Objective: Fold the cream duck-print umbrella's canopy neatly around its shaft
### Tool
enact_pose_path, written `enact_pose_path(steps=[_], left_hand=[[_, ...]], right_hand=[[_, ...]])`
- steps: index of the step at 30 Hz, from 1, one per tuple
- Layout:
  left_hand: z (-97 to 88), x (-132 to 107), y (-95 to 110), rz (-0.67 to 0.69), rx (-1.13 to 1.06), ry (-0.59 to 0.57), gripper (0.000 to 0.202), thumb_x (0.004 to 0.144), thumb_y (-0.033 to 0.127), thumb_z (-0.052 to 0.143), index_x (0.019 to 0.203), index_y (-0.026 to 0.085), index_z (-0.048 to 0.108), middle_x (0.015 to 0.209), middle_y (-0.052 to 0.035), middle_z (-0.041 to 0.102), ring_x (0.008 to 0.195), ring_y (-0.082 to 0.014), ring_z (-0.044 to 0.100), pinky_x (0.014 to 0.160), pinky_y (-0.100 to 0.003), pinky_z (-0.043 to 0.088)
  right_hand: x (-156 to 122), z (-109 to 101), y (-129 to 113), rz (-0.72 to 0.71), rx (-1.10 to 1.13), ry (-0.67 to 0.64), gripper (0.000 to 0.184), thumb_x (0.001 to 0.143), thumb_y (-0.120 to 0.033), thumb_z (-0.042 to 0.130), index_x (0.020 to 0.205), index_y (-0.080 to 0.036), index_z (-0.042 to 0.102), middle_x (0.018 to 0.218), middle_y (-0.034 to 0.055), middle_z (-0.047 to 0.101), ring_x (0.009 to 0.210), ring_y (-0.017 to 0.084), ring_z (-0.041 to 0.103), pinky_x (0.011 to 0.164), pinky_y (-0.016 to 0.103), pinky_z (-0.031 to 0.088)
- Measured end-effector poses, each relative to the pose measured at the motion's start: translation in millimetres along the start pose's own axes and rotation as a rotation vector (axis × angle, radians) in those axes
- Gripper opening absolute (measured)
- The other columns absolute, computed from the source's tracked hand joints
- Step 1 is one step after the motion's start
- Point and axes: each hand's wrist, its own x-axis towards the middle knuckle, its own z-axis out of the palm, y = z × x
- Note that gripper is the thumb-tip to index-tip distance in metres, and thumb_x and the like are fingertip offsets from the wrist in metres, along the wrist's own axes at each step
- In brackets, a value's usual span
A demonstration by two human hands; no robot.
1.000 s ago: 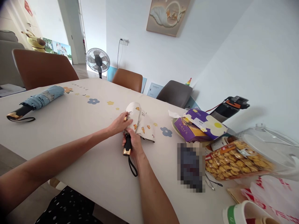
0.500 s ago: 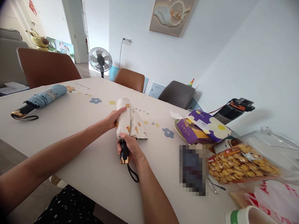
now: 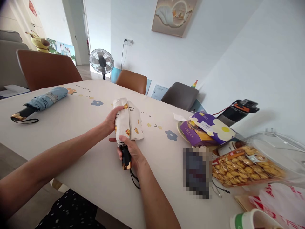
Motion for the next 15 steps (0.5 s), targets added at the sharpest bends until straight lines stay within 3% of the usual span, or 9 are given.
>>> enact_pose_path(steps=[2, 6, 9, 15], left_hand=[[-1.0, 0.7, -0.6, -0.045, -0.042, -0.04, 0.046, 0.063, 0.05, 0.064, 0.092, 0.014, 0.064, 0.076, -0.0095, 0.068, 0.074, -0.0258, 0.065, 0.072, -0.039, 0.053], [-0.5, -0.1, 0.0, -0.107, -0.124, -0.068, 0.043, 0.064, 0.048, 0.064, 0.091, 0.015, 0.063, 0.078, -0.0095, 0.068, 0.077, -0.0257, 0.065, 0.074, -0.038, 0.053], [0.4, -0.2, 2.9, -0.145, -0.132, -0.04, 0.041, 0.064, 0.048, 0.064, 0.089, 0.015, 0.063, 0.078, -0.0097, 0.068, 0.078, -0.0267, 0.065, 0.074, -0.039, 0.053], [-22.7, 18.6, 19.3, -0.029, -0.157, 0.083, 0.037, 0.065, 0.051, 0.062, 0.082, 0.018, 0.06, 0.071, -0.0063, 0.066, 0.074, -0.0249, 0.064, 0.072, -0.038, 0.053]], right_hand=[[0.7, -1.2, 0.5, -0.009, 0.042, 0.0, 0.035, 0.074, -0.041, 0.058, 0.098, -0.017, 0.063, 0.061, -0.0001, 0.062, 0.034, 0.006, 0.035, 0.033, 0.02, 0.031], [3.2, -3.2, 2.4, 0.013, -0.015, -0.011, 0.03, 0.075, -0.042, 0.057, 0.084, -0.014, 0.063, 0.039, -0.0047, 0.046, 0.032, 0.007, 0.034, 0.034, 0.02, 0.03], [4.7, -2.6, 3.6, -0.003, -0.031, 0.042, 0.025, 0.074, -0.04, 0.057, 0.076, -0.015, 0.059, 0.037, -0.0059, 0.042, 0.031, 0.007, 0.033, 0.033, 0.019, 0.03], [1.9, -2.0, 4.3, 0.05, -0.08, -0.002, 0.022, 0.074, -0.038, 0.058, 0.069, -0.017, 0.055, 0.037, -0.0058, 0.042, 0.031, 0.007, 0.033, 0.033, 0.019, 0.031]])
